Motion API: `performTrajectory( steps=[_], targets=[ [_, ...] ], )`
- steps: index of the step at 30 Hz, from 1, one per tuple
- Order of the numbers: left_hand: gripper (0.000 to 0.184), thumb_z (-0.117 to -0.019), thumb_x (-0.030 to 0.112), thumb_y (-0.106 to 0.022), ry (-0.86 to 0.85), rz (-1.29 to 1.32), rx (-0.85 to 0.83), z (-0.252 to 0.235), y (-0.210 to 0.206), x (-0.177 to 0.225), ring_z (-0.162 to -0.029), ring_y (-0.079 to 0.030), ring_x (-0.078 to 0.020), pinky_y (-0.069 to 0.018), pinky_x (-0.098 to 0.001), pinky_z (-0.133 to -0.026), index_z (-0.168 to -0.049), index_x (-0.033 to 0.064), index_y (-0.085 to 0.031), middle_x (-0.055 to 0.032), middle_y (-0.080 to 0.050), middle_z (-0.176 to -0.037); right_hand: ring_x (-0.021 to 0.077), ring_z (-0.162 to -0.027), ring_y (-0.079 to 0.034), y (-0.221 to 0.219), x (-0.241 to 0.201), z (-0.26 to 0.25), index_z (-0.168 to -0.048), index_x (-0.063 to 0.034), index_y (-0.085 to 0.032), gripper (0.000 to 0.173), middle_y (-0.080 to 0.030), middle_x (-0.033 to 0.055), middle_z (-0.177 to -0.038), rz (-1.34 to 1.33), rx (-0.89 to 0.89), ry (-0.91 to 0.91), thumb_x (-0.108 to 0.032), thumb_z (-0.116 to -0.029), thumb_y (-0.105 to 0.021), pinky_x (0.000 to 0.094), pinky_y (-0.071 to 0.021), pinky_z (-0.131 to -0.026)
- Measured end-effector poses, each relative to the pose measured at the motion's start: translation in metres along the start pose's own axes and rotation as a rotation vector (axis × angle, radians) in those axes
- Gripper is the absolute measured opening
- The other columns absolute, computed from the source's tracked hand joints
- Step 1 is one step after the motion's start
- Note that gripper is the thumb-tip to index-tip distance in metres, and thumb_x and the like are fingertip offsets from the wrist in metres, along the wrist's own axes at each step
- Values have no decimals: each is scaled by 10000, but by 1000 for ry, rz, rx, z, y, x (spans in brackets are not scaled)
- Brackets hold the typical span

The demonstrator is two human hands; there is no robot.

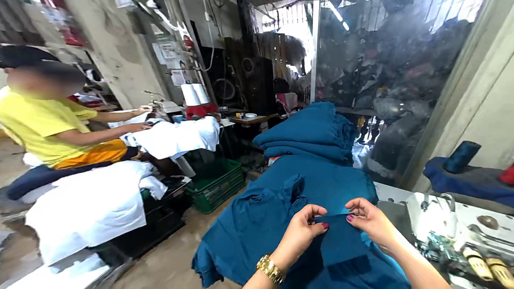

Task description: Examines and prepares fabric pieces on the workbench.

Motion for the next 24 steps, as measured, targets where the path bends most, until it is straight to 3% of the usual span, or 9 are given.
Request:
performTrajectory(
  steps=[3,7,11,14,17,21,24],
  targets=[
    [367,-888,-5,-699,132,-100,42,-21,-4,-20,-795,-649,-137,-562,-304,-702,-1243,8,-610,-89,-662,-1007,138,-788,-609,-2,25,-26,-1296,-24,-579,342,-651,93,-948,172,-13,-161,-47,-962,-645,326,-517,-746],
    [395,-914,-21,-667,199,-92,47,-28,-5,-18,-726,-648,-150,-573,-313,-647,-1296,4,-571,-83,-641,-933,133,-736,-566,-5,34,-39,-1319,-51,-584,356,-625,74,-897,223,-25,-227,-72,-969,-645,326,-488,-712],
    [397,-886,-32,-658,128,133,-8,-11,-8,12,-684,-650,-116,-567,-267,-604,-1270,1,-568,-37,-661,-874,85,-675,-596,0,27,-27,-1169,-30,-580,260,-627,17,-817,-235,-77,-142,38,-919,-602,260,-512,-619],
    [390,-873,-3,-661,94,169,-65,-3,-3,24,-698,-659,-111,-577,-264,-600,-1255,16,-583,-23,-671,-886,91,-657,-640,2,18,-20,-1137,-26,-573,234,-669,18,-799,-464,-159,-116,58,-919,-586,254,-540,-585],
    [373,-879,-27,-663,119,51,-13,-16,7,10,-686,-649,-115,-572,-272,-605,-1242,8,-591,-37,-659,-884,93,-643,-616,-2,35,-30,-1187,-37,-568,245,-642,18,-805,-343,-174,-129,11,-949,-600,256,-527,-587],
    [389,-926,-16,-655,252,-182,-1,-31,11,-17,-734,-657,-148,-577,-306,-634,-1305,13,-572,-84,-645,-965,89,-600,-581,-9,42,-37,-1254,-26,-569,283,-626,37,-845,-146,-84,-198,5,-974,-596,244,-501,-535],
    [394,-946,24,-649,250,-311,10,-32,9,-19,-782,-673,-176,-581,-339,-669,-1332,46,-576,-105,-664,-1037,92,-614,-579,-10,39,-39,-1295,-33,-563,312,-626,55,-892,-67,-51,-221,-14,-986,-600,243,-493,-534]
  ],
)
Point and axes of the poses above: each hand's wrist, its own z-axis away from the middle knuckle, its own y-axis out of the back of the hand, x = y × z, the point moved 2 cm from there along -z, towards the middle knuckle
